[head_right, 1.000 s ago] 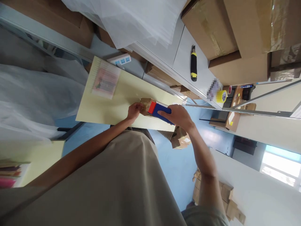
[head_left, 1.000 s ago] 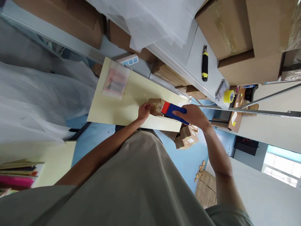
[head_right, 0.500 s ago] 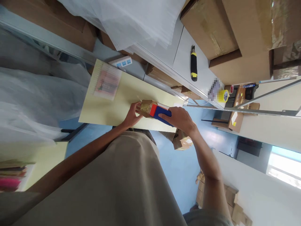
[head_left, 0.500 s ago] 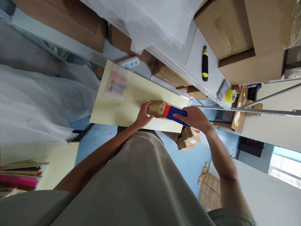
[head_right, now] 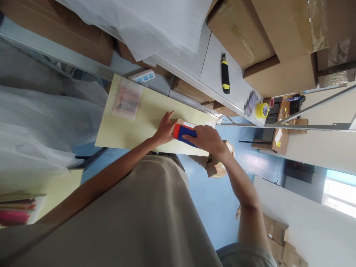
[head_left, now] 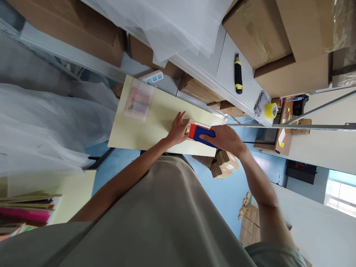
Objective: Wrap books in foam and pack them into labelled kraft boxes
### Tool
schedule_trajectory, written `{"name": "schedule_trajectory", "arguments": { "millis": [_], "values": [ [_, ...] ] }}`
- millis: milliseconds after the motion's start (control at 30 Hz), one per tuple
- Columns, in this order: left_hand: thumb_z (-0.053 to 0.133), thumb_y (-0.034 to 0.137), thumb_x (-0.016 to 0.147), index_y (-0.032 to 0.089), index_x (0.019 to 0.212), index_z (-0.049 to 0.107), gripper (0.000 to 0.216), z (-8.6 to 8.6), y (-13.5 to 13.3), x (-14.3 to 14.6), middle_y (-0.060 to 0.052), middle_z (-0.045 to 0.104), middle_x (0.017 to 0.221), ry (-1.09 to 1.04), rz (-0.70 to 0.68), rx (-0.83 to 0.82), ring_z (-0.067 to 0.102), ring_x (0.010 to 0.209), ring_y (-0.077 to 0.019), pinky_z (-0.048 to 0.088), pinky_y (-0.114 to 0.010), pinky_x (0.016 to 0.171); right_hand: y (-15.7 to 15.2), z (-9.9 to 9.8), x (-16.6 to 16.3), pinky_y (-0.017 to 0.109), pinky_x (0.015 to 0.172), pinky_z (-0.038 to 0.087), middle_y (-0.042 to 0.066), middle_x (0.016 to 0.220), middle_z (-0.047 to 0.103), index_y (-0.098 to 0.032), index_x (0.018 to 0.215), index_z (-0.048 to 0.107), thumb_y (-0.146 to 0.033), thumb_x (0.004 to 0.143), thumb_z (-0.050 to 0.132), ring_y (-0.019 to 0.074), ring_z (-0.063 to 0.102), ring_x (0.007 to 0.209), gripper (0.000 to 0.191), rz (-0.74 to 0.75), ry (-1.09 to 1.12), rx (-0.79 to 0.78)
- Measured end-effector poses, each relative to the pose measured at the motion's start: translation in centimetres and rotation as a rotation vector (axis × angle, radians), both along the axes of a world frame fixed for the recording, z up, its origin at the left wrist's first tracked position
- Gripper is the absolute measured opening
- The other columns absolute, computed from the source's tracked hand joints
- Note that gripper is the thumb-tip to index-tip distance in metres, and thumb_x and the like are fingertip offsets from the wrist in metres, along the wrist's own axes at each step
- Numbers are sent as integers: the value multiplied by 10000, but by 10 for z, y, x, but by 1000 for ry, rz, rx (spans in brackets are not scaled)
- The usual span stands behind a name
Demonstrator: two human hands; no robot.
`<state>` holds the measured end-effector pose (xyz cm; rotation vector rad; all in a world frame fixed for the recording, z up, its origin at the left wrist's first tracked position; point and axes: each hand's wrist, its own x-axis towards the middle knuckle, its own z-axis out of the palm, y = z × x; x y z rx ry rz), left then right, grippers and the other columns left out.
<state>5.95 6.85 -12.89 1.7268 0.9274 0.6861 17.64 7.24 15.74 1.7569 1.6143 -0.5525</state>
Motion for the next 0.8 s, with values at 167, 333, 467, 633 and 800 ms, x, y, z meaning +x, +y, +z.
{"name": "schedule_trajectory", "arguments": {
  "millis": [167, 333, 467, 633, 800],
  "values": [
    [785, 209, 851, 204, 1256, 693, 415, -9, -3, 7, -174, 229, 1837, 28, 25, -37, 113, 1716, -513, 265, -769, 1324, -4, -2, 11, 340, 720, 428, 135, 979, 805, -198, 1012, 771, -724, 1078, 560, 294, 740, 914, 571, -8, -32, 7],
    [822, 183, 831, 215, 1279, 701, 465, -12, -4, 5, -168, 270, 1815, 48, 17, -57, 153, 1711, -484, 277, -717, 1348, -7, -11, 42, 320, 703, 418, 138, 983, 807, -193, 966, 766, -728, 1061, 593, 290, 750, 932, 570, -34, -32, -16],
    [919, 231, 779, 225, 1277, 720, 536, -16, -3, -4, -171, 373, 1747, 34, -20, -39, 251, 1679, -467, 290, -663, 1365, -8, -28, 65, 315, 687, 431, 141, 984, 819, -184, 978, 776, -712, 1067, 595, 285, 767, 922, 566, -71, -18, -61],
    [949, 310, 774, 267, 1362, 687, 645, -14, -3, -15, -155, 467, 1675, 65, -3, -12, 328, 1642, -439, 339, -666, 1341, -8, -60, 85, 329, 752, 497, 168, 1024, 835, -159, 1050, 799, -693, 1075, 589, 306, 783, 971, 574, -65, 30, -81],
    [906, 310, 811, 257, 1511, 601, 765, -3, -16, -15, -156, 593, 1551, 30, 122, -109, 590, 1450, -346, 513, -531, 1237, -6, -90, 106, 325, 812, 531, 193, 1114, 834, -147, 1171, 786, -733, 1060, 590, 325, 784, 1077, 628, -61, 99, -84]
  ]
}}
